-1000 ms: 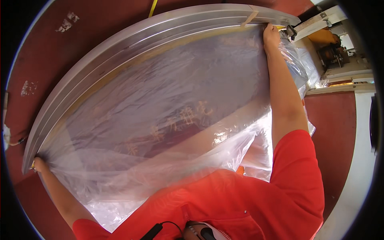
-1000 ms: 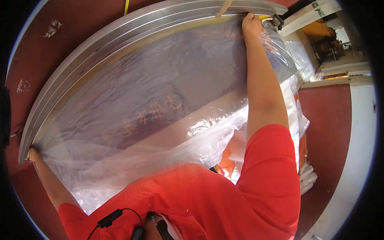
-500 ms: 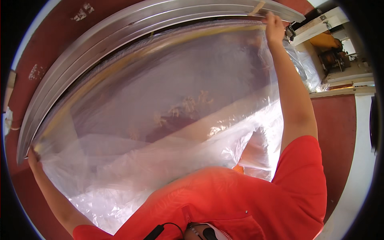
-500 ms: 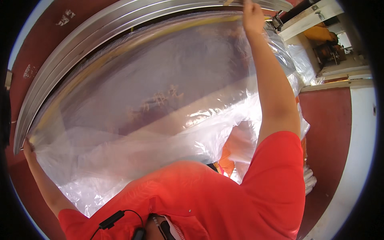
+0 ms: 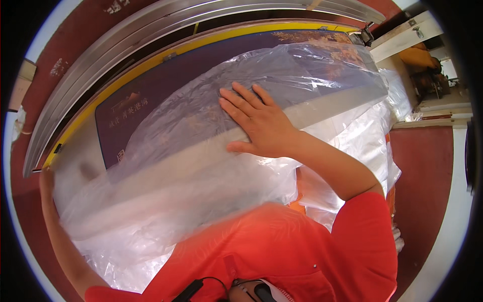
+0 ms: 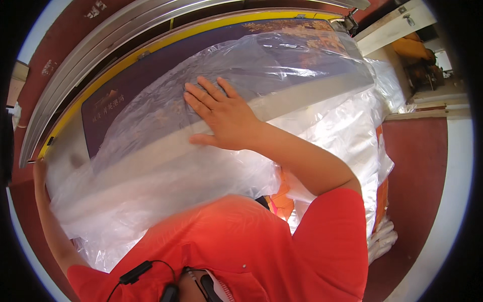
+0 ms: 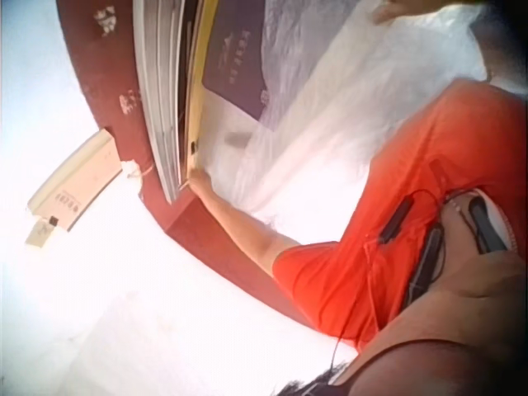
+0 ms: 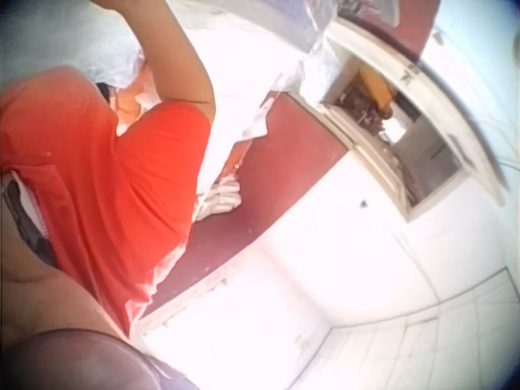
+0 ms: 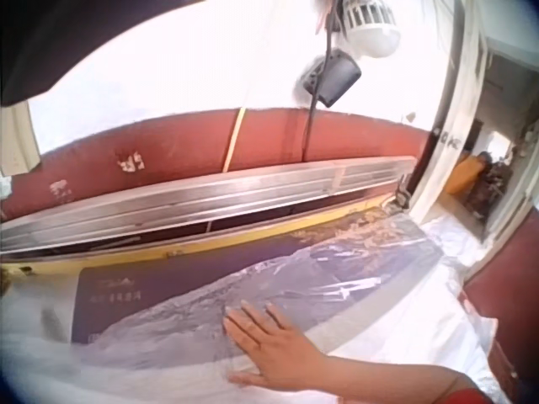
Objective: The person wraps a large rectangular object, which appears to be a framed picture or artwork, with a clear plastic sheet. They repeatedly smooth the plastic over the surface and fold the edges to secure the wrapping.
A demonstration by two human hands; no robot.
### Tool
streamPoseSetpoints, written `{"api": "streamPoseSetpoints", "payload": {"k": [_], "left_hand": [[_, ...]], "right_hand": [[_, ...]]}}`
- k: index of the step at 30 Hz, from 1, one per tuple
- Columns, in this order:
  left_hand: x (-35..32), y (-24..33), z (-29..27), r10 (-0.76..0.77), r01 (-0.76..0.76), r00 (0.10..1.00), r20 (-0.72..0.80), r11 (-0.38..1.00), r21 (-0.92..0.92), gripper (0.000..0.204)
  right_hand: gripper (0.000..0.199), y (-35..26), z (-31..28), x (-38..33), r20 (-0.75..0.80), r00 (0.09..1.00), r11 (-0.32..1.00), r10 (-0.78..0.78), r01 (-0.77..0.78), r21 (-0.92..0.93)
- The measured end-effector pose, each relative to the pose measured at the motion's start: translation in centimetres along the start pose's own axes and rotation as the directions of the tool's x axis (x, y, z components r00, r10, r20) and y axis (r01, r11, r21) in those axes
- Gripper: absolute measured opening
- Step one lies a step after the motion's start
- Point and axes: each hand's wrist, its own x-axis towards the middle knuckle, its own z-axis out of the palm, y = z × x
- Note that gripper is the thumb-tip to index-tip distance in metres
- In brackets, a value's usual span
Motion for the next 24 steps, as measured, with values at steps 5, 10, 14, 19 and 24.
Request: {"api": "streamPoseSetpoints", "payload": {"k": [5,10,14,19,24], "left_hand": [[-5.9,54.8,-2.7,0.684,-0.678,0.685,-0.25,0.474,-0.562,0.033],[-6.2,71.1,2.7,0.642,-0.772,0.627,-0.44,0.436,-0.464,0.024],[-4.4,71.8,2.6,0.619,-0.53,0.768,-0.166,0.469,-0.706,0.025],[-4.3,74.7,1.9,0.712,-0.432,0.7,-0.052,0.365,-0.825,0.028],[-5.0,76.0,2.6,0.656,-0.548,0.731,-0.186,0.403,-0.733,0.022]], "right_hand": [[0.068,0.4,0.7,-0.7,-0.063,0.996,0.997,0.068,-0.067,0.028],[0.068,-0.2,-0.5,-1.4,-0.153,0.976,0.987,0.156,-0.147,0.069],[0.069,1.4,-0.3,-5.7,-0.172,0.941,0.956,0.292,-0.282,0.078],[0.07,1.8,-0.2,-6.3,-0.193,0.941,0.96,0.276,-0.261,0.1],[0.062,2.0,-1.2,-5.6,-0.217,0.919,0.943,0.329,-0.307,0.131]]}}
